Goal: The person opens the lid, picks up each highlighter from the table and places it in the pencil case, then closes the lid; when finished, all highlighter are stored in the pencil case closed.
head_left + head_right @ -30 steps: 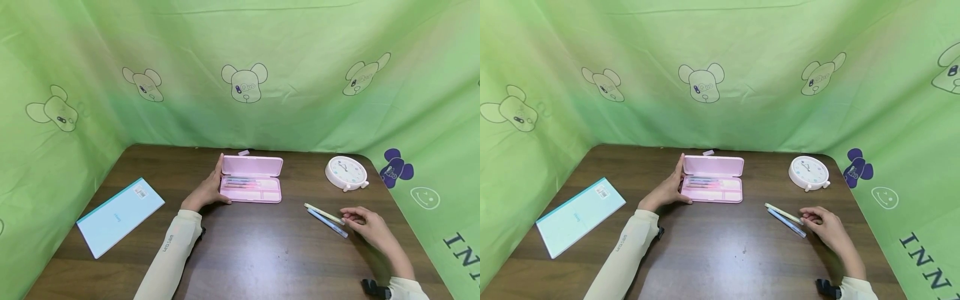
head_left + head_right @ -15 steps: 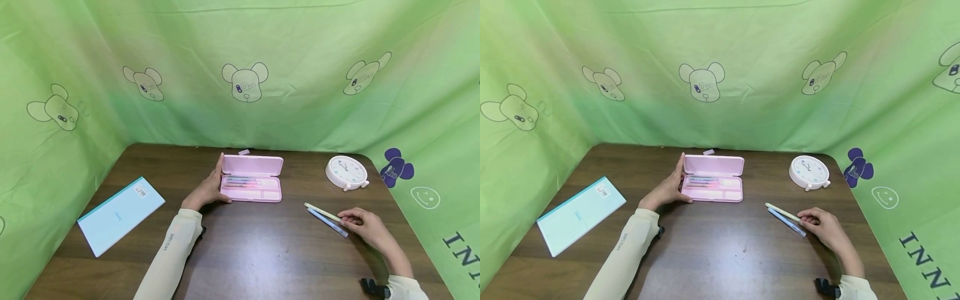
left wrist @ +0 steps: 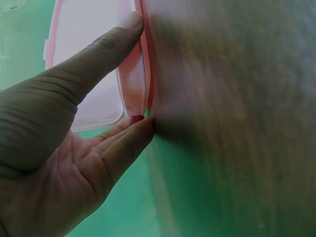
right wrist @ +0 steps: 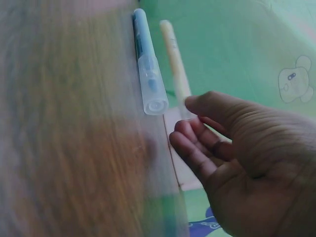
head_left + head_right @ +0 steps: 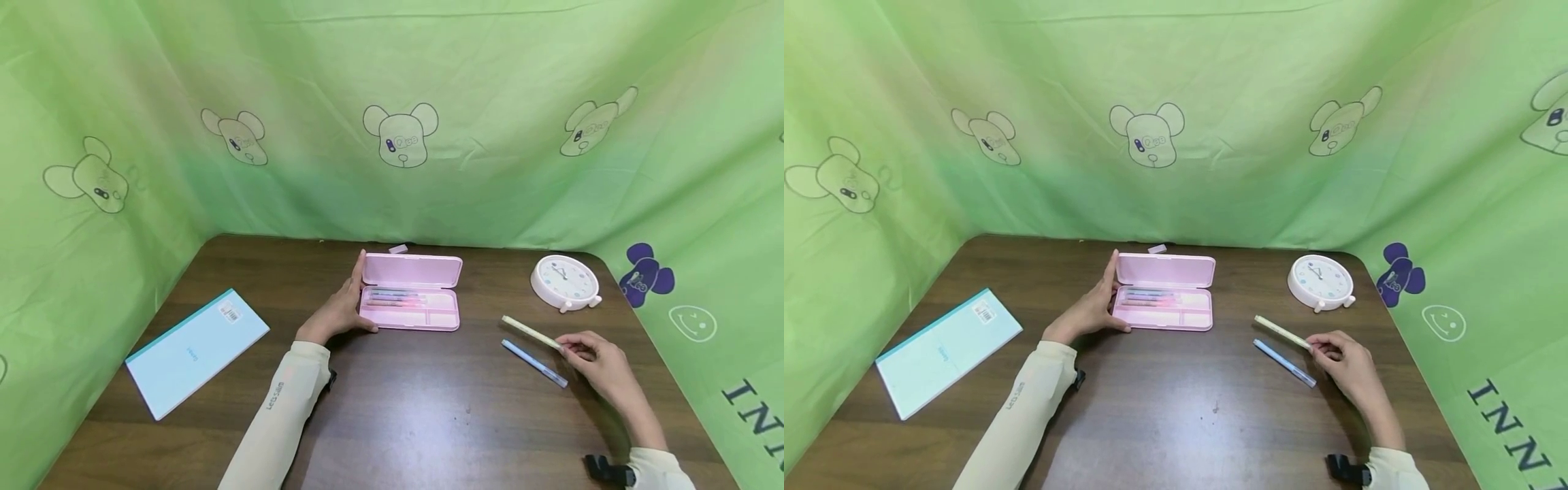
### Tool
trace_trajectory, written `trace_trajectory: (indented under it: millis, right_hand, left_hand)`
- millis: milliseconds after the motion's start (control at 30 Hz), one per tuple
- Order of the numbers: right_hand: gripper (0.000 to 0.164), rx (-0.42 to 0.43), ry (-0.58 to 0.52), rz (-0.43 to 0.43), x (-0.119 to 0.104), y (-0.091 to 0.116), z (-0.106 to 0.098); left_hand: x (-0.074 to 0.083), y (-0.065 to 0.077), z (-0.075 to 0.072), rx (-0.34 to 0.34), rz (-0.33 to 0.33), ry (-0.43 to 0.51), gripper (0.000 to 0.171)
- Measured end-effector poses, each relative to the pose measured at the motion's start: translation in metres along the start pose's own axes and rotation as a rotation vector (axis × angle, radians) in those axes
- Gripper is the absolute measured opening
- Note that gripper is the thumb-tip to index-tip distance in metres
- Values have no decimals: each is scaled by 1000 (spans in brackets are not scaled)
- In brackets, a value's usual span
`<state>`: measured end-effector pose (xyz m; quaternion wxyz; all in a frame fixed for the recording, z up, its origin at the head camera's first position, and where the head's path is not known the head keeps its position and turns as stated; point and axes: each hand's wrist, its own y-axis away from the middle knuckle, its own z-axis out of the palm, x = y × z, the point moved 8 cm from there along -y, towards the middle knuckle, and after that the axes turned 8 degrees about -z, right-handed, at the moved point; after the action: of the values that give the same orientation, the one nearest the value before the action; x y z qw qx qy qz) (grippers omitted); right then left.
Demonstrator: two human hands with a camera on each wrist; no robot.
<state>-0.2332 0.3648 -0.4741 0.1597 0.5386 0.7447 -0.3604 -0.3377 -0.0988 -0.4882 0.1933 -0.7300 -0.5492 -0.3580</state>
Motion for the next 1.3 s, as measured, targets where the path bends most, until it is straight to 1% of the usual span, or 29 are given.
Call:
trace_trajectory:
  millis: [67,167,200,233,267,367,400,500,600,667,700,733,800,900,933,1000,1133,1200,1300]
  right_hand:
    - [15,21,-22,-11,-2,-4,2]
    - [15,34,-61,-40,-8,-13,8]
    - [16,35,-72,-51,-11,-17,12]
    - [16,32,-85,-63,-14,-21,15]
    - [16,32,-95,-74,-17,-25,19]
    - [16,8,-119,-107,-28,-39,33]
    - [16,-2,-127,-117,-31,-44,38]
    - [16,-32,-137,-140,-40,-58,52]
    - [16,-55,-148,-148,-49,-71,64]
    - [15,-71,-151,-148,-56,-80,73]
    - [14,-78,-149,-149,-60,-84,77]
    - [13,-86,-153,-147,-64,-89,81]
    - [12,-100,-158,-144,-73,-98,90]
    - [11,-123,-174,-145,-84,-109,106]
    - [11,-130,-187,-144,-87,-113,112]
    - [12,-142,-204,-142,-93,-119,123]
    - [13,-180,-241,-139,-104,-131,147]
    - [13,-197,-251,-140,-109,-136,156]
    - [13,-204,-266,-150,-117,-141,164]
  left_hand:
    - [-1,0,0,-4,-10,2,162]
    - [-14,-5,3,21,0,-28,163]
    - [-15,-4,3,25,0,-36,163]
    - [-15,-3,3,26,-2,-38,164]
    - [-9,0,1,18,-12,-23,163]
    - [-4,3,1,2,-28,-7,160]
    - [-7,1,2,2,-23,-5,160]
    - [-26,-12,11,19,-7,-20,162]
    - [-38,-21,17,38,15,-30,166]
    - [-38,-22,16,40,19,-28,167]
    - [-31,-17,13,41,24,-39,167]
    - [-28,-16,11,36,19,-30,167]
    - [-26,-16,9,34,16,-33,166]
    - [-22,-14,8,27,-16,-35,167]
    - [-27,-18,10,25,-33,-21,169]
    - [-29,-20,12,26,-38,-29,168]
    - [-29,-21,12,19,-40,-24,166]
    - [-31,-22,13,25,-28,-30,169]
    - [-34,-24,12,27,-35,-30,171]
